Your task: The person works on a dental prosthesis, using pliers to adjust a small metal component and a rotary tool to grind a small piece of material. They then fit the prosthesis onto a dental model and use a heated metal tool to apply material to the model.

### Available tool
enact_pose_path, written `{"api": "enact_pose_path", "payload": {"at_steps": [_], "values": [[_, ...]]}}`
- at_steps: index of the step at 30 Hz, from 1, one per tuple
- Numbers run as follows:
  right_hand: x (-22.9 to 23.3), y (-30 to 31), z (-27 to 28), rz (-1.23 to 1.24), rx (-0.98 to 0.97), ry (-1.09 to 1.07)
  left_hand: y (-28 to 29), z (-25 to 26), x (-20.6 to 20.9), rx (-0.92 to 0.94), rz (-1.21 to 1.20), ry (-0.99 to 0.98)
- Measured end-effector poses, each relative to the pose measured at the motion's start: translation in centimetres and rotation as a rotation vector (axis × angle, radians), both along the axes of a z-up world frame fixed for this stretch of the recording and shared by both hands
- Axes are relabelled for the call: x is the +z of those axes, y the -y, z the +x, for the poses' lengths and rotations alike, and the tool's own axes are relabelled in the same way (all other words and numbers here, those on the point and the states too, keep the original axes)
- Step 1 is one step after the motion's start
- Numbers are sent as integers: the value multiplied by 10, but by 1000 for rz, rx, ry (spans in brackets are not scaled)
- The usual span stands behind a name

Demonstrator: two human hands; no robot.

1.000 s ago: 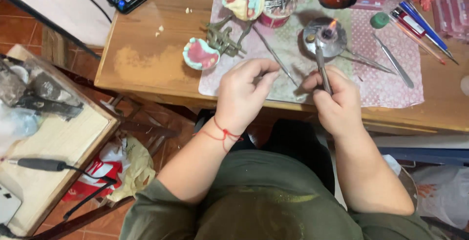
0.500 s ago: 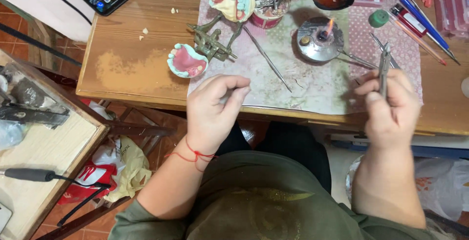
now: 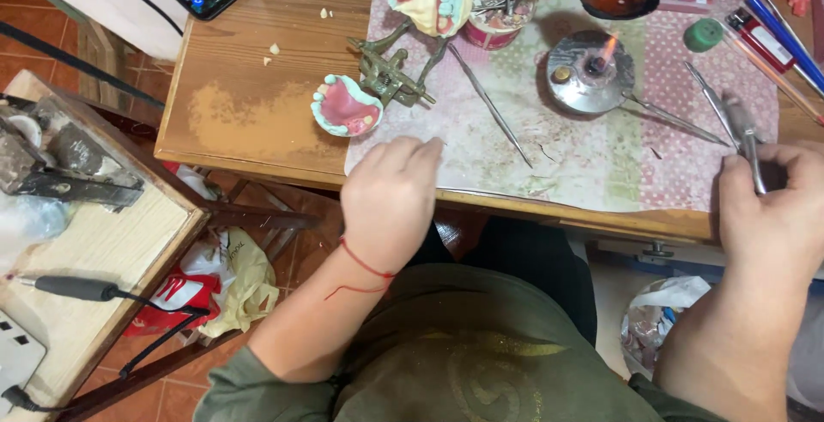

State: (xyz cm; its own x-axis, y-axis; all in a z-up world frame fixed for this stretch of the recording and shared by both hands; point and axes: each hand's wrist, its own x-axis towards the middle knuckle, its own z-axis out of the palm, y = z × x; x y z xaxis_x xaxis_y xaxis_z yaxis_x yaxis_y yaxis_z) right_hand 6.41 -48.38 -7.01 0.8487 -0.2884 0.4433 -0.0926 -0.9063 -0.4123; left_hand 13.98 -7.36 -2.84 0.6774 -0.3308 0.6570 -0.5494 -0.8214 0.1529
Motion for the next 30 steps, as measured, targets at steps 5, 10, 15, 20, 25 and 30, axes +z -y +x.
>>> {"api": "enact_pose_path", "payload": {"at_steps": [5,10,15,20,25,30], "values": [[-6,-7,1,-40,101,228,12,11,-14,138,136,-56],[44,-84,15,-209,396,445,6,19,-12,-10,174,-108],[59,-140,32,-163,616,486,13,20,-14,-24,225,-8],[60,-179,47,45,743,424,5,26,-18,-33,255,174],[69,-210,57,333,789,171,-15,14,4,-268,-293,-101],[69,-251,55,1254,900,-361,-27,-1,26,-484,-924,-304]]}}
